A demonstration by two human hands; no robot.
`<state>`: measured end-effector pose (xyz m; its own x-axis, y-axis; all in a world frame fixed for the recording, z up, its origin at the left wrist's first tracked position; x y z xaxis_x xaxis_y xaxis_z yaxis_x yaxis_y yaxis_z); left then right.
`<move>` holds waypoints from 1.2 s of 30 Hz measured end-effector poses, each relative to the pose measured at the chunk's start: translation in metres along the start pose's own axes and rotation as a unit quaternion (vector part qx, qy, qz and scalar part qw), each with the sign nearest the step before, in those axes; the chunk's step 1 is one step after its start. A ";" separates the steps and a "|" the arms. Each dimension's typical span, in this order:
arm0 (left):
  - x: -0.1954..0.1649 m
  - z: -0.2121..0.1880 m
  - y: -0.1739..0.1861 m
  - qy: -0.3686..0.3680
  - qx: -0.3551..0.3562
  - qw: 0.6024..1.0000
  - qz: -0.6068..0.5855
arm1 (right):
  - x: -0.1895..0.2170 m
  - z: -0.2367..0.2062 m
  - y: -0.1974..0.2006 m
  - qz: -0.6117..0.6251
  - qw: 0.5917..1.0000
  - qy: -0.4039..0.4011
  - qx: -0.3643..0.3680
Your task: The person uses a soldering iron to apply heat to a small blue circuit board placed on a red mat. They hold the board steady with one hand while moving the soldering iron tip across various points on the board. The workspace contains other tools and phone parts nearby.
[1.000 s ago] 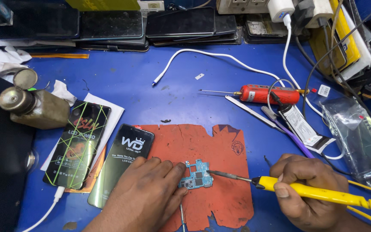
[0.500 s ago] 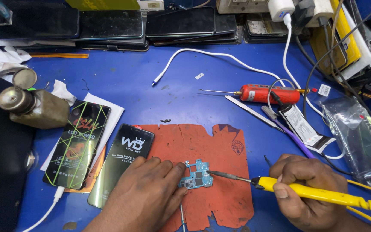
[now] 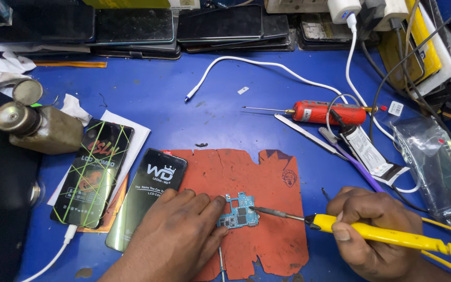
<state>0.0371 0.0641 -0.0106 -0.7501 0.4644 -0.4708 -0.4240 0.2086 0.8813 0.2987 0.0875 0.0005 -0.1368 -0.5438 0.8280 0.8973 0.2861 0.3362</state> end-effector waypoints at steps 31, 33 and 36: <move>-0.002 -0.001 0.001 -0.009 -0.015 1.000 0.006 | 0.001 0.001 -0.003 -0.013 1.000 0.008 -0.005; -0.001 -0.002 0.002 -0.011 -0.020 1.000 0.007 | 0.001 0.000 -0.003 -0.010 1.000 0.004 -0.008; -0.001 -0.002 0.002 -0.013 -0.016 1.000 0.007 | 0.000 0.000 -0.003 -0.012 1.000 -0.008 -0.007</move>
<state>0.0363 0.0622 -0.0086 -0.7431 0.4890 -0.4568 -0.4302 0.1736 0.8859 0.2961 0.0864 -0.0003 -0.1653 -0.5384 0.8263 0.8996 0.2611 0.3501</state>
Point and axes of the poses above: each hand's wrist, its own z-axis towards the middle knuckle, its own y-axis out of the back of the hand, x = y × z, the point moved 7 cm from there along z, towards the middle knuckle, and after that the axes turned 1 degree about x, right-handed, at the moved point
